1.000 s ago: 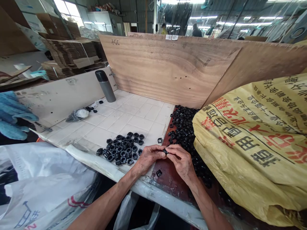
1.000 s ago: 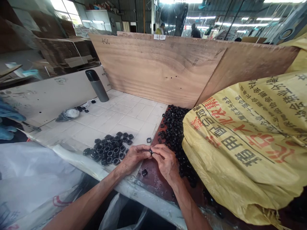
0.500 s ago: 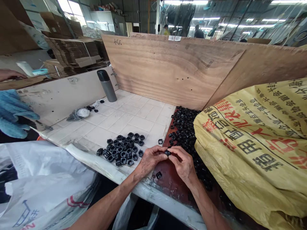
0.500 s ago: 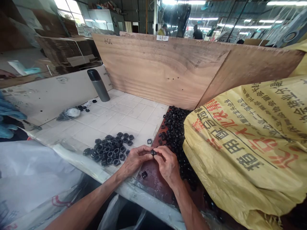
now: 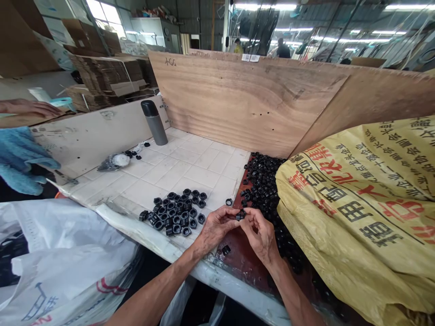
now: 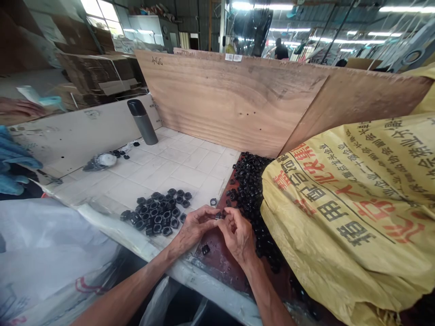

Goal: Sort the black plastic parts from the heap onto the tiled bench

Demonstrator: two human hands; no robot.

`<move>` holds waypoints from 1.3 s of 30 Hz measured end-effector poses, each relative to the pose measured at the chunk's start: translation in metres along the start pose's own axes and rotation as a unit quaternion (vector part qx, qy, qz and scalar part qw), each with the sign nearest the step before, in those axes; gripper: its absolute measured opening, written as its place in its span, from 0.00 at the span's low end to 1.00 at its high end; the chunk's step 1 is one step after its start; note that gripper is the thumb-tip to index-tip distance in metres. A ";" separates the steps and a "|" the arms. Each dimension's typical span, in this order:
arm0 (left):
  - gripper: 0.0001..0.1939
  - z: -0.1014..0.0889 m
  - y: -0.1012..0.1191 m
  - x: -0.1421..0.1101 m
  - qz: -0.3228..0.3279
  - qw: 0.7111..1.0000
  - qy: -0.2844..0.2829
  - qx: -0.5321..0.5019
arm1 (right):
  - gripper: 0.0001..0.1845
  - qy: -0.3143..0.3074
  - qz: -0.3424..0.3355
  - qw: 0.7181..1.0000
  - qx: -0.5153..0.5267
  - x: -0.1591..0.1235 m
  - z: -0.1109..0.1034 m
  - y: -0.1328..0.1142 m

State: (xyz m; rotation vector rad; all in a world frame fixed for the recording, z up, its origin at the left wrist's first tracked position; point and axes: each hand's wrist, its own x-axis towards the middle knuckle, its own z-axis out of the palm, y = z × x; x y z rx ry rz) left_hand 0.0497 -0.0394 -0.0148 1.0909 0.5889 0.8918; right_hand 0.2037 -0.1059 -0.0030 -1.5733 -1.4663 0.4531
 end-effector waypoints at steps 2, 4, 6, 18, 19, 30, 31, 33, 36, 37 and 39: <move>0.16 0.000 0.002 0.000 -0.007 1.000 0.003 -0.008 | 0.11 -0.015 -0.007 1.000 0.003 -0.001 -0.002 -0.003; 0.17 -0.001 0.003 -0.001 -0.006 1.000 0.005 -0.014 | 0.18 -0.015 -0.016 1.000 -0.009 -0.001 -0.003 -0.006; 0.17 -0.001 0.003 -0.001 -0.006 1.000 0.009 -0.016 | 0.18 -0.008 -0.008 1.000 -0.001 -0.001 -0.004 -0.008; 0.17 -0.003 0.001 0.000 0.010 1.000 -0.004 0.001 | 0.11 -0.023 0.010 0.999 0.035 0.003 -0.006 -0.002; 0.17 -0.003 0.000 0.000 0.012 1.000 -0.001 0.002 | 0.13 -0.019 0.021 0.999 0.024 0.003 -0.005 -0.002; 0.13 -0.006 -0.005 -0.003 0.200 0.944 -0.013 0.262 | 0.11 -0.037 0.127 0.981 0.143 0.002 0.001 -0.007; 0.13 -0.006 -0.005 -0.005 0.240 0.918 -0.020 0.314 | 0.12 -0.047 0.152 0.972 0.172 0.002 0.001 -0.009; 0.14 -0.008 -0.005 -0.008 0.291 0.872 -0.042 0.391 | 0.15 -0.066 0.195 0.952 0.225 0.002 0.002 -0.013; 0.17 -0.010 -0.002 -0.015 0.319 0.825 -0.083 0.459 | 0.19 -0.087 0.233 0.928 0.279 -0.001 0.005 -0.016; 0.17 -0.011 0.001 -0.018 0.321 0.816 -0.092 0.472 | 0.19 -0.095 0.236 0.923 0.289 -0.002 0.005 -0.017; 0.17 -0.015 0.008 -0.025 0.304 0.811 -0.092 0.491 | 0.19 -0.105 0.226 0.924 0.290 -0.002 0.004 -0.016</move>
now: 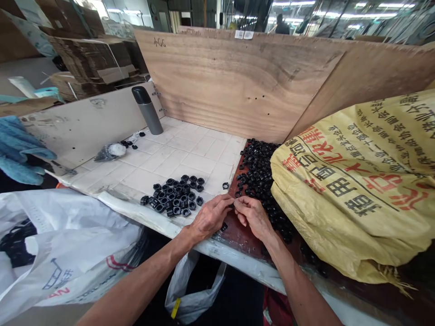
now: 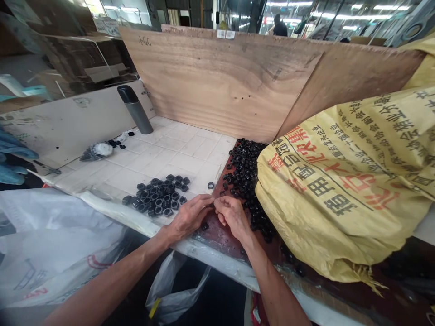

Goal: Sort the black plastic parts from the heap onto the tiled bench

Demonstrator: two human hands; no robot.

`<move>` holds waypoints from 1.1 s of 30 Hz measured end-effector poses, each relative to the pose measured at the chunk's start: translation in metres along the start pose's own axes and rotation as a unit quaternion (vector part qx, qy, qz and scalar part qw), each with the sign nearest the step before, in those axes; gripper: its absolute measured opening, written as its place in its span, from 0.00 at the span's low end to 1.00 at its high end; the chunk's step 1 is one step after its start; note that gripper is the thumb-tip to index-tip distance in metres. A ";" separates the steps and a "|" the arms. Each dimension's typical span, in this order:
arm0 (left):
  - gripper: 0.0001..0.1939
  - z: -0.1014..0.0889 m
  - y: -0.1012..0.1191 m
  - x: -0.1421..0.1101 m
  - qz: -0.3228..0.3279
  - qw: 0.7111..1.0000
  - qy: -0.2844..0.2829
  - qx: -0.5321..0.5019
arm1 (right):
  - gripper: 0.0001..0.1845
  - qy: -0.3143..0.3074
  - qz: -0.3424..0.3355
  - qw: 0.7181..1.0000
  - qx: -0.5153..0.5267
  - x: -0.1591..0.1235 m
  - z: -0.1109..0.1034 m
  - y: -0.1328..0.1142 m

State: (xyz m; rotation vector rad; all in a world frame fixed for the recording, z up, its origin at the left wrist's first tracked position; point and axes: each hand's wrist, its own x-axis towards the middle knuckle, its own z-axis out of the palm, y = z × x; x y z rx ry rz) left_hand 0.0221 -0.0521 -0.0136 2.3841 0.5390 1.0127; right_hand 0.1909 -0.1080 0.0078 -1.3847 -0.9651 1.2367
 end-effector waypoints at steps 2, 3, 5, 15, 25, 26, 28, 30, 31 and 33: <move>0.16 -0.012 0.001 -0.006 -0.040 0.999 -0.009 0.036 | 0.18 0.014 -0.028 0.999 -0.039 0.000 -0.007 -0.005; 0.15 -0.018 0.001 -0.010 -0.058 0.996 -0.013 0.073 | 0.17 0.034 -0.044 0.996 -0.072 -0.001 -0.013 -0.010; 0.12 -0.032 -0.003 -0.018 -0.069 0.980 -0.023 0.187 | 0.15 0.072 -0.077 0.982 -0.156 -0.009 -0.027 -0.023; 0.18 -0.025 0.019 -0.041 -0.105 0.987 -0.112 0.050 | 0.12 0.010 -0.074 0.852 -0.518 -0.118 -0.051 -0.011; 0.11 -0.004 0.008 -0.011 -0.260 0.946 -0.061 -0.183 | 0.15 0.036 -0.039 0.985 -0.167 -0.047 -0.038 0.002; 0.12 -0.004 0.009 -0.008 -0.301 0.920 -0.046 -0.248 | 0.16 0.035 -0.032 0.994 -0.101 -0.035 -0.036 -0.003; 0.13 -0.003 0.010 -0.003 -0.360 0.857 -0.015 -0.368 | 0.17 0.027 -0.014 0.999 0.011 -0.016 -0.031 -0.010; 0.14 -0.004 0.010 -0.001 -0.385 0.812 0.021 -0.438 | 0.17 0.017 -0.003 0.996 0.087 -0.004 -0.022 -0.011; 0.14 -0.005 0.009 -0.001 -0.391 0.799 0.036 -0.455 | 0.18 0.014 -0.001 0.994 0.111 0.000 -0.018 -0.010; 0.15 -0.008 0.008 -0.001 -0.399 0.785 0.052 -0.471 | 0.17 0.011 -0.007 0.992 0.126 0.003 -0.011 -0.004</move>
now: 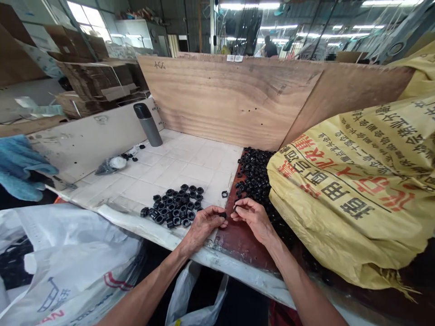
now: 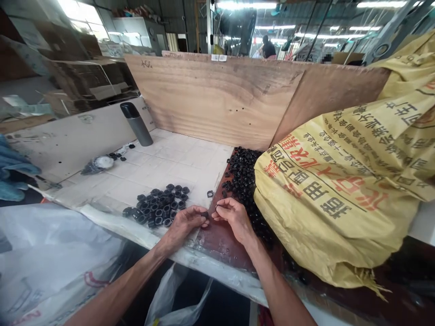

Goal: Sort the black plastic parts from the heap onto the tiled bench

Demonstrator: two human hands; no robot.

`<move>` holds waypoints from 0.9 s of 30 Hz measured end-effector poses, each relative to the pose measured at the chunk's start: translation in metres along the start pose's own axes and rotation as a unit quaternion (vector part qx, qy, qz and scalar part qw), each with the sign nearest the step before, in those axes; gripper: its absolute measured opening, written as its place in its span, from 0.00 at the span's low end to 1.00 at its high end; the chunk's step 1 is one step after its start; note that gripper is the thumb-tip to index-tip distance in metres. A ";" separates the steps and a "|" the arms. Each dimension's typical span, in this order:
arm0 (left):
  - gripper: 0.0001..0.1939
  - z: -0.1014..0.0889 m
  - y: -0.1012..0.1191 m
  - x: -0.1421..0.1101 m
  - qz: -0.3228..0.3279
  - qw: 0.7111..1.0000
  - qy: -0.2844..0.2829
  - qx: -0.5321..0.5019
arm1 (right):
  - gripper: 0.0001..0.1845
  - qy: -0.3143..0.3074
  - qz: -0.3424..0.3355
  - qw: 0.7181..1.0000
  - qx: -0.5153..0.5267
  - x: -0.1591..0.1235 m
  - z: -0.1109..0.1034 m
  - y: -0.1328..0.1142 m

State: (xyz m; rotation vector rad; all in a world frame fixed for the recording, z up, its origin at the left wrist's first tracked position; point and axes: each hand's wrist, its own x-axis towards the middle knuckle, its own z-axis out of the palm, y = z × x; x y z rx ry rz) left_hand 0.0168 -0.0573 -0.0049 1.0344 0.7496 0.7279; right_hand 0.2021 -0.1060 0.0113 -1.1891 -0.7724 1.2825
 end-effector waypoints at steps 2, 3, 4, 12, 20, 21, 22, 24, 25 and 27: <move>0.17 -0.002 -0.001 0.000 -0.006 1.000 -0.001 -0.005 | 0.15 -0.006 -0.020 0.999 -0.027 0.001 0.001 0.007; 0.18 -0.002 -0.002 0.000 -0.007 1.000 -0.001 -0.003 | 0.14 -0.007 -0.032 0.998 -0.051 0.001 0.000 0.009; 0.18 -0.002 -0.004 0.001 -0.009 1.000 -0.002 0.004 | 0.14 -0.005 -0.043 0.996 -0.080 0.002 -0.002 0.010; 0.14 0.017 -0.021 0.020 0.077 0.969 0.035 0.233 | 0.13 0.010 -0.092 0.970 -0.226 -0.002 -0.013 -0.006; 0.14 0.008 -0.016 0.072 0.221 0.792 0.177 0.540 | 0.07 -0.107 -0.112 0.936 -0.317 -0.005 -0.003 0.011; 0.12 0.007 -0.016 0.074 0.221 0.788 0.160 0.552 | 0.07 -0.086 -0.134 0.926 -0.343 -0.002 -0.004 0.014; 0.09 0.006 -0.015 0.075 0.222 0.786 0.148 0.558 | 0.07 -0.061 -0.150 0.918 -0.362 0.001 -0.005 0.018; 0.07 0.005 -0.014 0.070 0.225 0.788 0.139 0.556 | 0.06 -0.006 -0.160 0.918 -0.363 0.006 -0.010 0.023; 0.07 0.005 -0.013 0.066 0.228 0.788 0.136 0.555 | 0.07 0.016 -0.154 0.927 -0.343 0.008 -0.012 0.024; 0.08 0.006 -0.012 0.055 0.233 0.796 0.123 0.544 | 0.11 0.043 -0.139 0.948 -0.283 0.009 -0.014 0.025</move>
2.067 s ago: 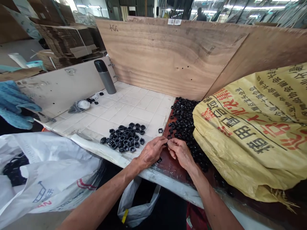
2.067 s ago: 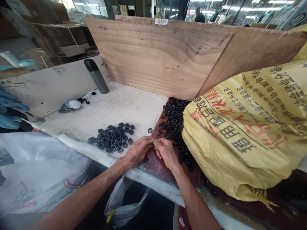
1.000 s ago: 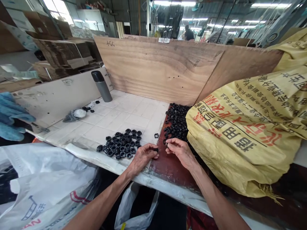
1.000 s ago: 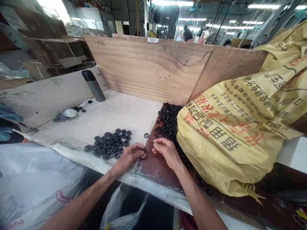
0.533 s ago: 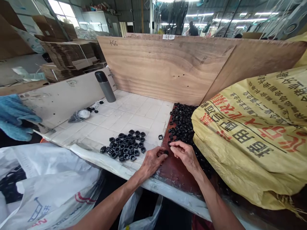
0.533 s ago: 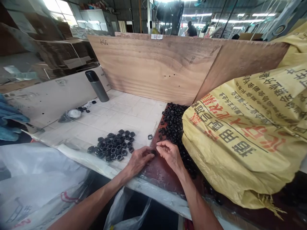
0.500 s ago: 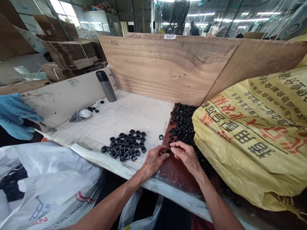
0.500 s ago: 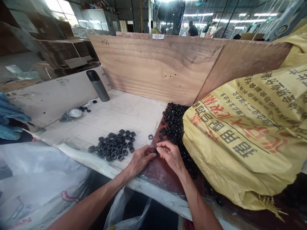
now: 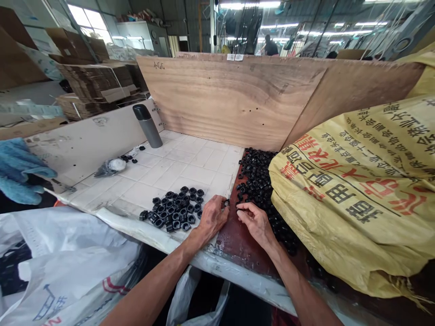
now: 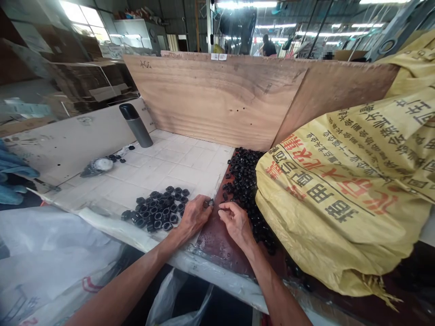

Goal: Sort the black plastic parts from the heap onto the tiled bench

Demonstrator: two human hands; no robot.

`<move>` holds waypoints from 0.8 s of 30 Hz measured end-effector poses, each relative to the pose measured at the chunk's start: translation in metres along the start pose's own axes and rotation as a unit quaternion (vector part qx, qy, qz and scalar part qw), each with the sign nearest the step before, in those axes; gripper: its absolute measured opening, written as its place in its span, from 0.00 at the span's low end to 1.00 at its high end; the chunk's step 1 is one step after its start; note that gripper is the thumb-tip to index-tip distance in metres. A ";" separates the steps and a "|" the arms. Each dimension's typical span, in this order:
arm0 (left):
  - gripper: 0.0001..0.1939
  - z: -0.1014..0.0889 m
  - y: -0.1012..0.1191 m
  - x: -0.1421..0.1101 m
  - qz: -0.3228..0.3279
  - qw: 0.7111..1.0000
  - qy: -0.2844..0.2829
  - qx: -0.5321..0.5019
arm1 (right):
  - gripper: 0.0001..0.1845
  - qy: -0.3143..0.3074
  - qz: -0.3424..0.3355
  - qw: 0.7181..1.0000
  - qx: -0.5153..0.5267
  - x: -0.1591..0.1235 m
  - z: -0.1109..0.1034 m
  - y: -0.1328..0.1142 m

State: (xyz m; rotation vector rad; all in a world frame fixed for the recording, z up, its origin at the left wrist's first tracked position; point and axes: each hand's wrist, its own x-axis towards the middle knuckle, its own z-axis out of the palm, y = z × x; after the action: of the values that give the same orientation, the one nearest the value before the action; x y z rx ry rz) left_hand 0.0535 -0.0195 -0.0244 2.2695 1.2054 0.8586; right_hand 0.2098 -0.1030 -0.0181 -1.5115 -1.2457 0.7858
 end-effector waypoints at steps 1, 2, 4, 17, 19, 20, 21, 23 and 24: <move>0.09 -0.003 0.002 -0.005 0.003 1.000 -0.007 -0.019 | 0.12 0.011 0.003 1.000 0.024 0.000 0.000 0.000; 0.10 -0.006 0.004 -0.010 0.007 0.999 -0.015 -0.043 | 0.12 0.019 -0.004 0.999 0.037 -0.001 0.000 0.000; 0.12 -0.011 0.008 -0.020 0.017 0.995 -0.032 -0.097 | 0.11 0.023 -0.028 0.999 0.031 -0.002 0.001 -0.002; 0.14 -0.012 0.003 -0.033 0.016 0.949 -0.019 -0.315 | 0.06 -0.003 -0.077 0.997 -0.013 -0.005 0.002 -0.010; 0.14 -0.008 0.001 -0.033 0.017 0.941 -0.017 -0.336 | 0.06 -0.005 -0.080 0.997 -0.011 -0.006 0.002 -0.012; 0.15 -0.007 0.000 -0.033 0.019 0.940 -0.018 -0.341 | 0.06 -0.006 -0.082 0.997 -0.009 -0.006 0.003 -0.012; 0.15 -0.007 0.000 -0.033 0.023 0.939 -0.019 -0.342 | 0.06 -0.006 -0.083 0.996 -0.008 -0.006 0.003 -0.013; 0.15 -0.008 0.001 -0.032 0.025 0.941 -0.025 -0.335 | 0.06 -0.006 -0.086 0.996 -0.011 -0.006 0.004 -0.013; 0.15 -0.009 0.003 -0.032 0.017 0.941 -0.031 -0.336 | 0.06 -0.005 -0.087 0.996 -0.018 -0.006 0.004 -0.013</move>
State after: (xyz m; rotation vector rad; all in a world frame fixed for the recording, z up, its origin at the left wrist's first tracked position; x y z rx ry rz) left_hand 0.0347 -0.0474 -0.0265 1.7409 0.6927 1.0111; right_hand 0.2006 -0.1082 -0.0077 -1.4077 -1.3839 0.6601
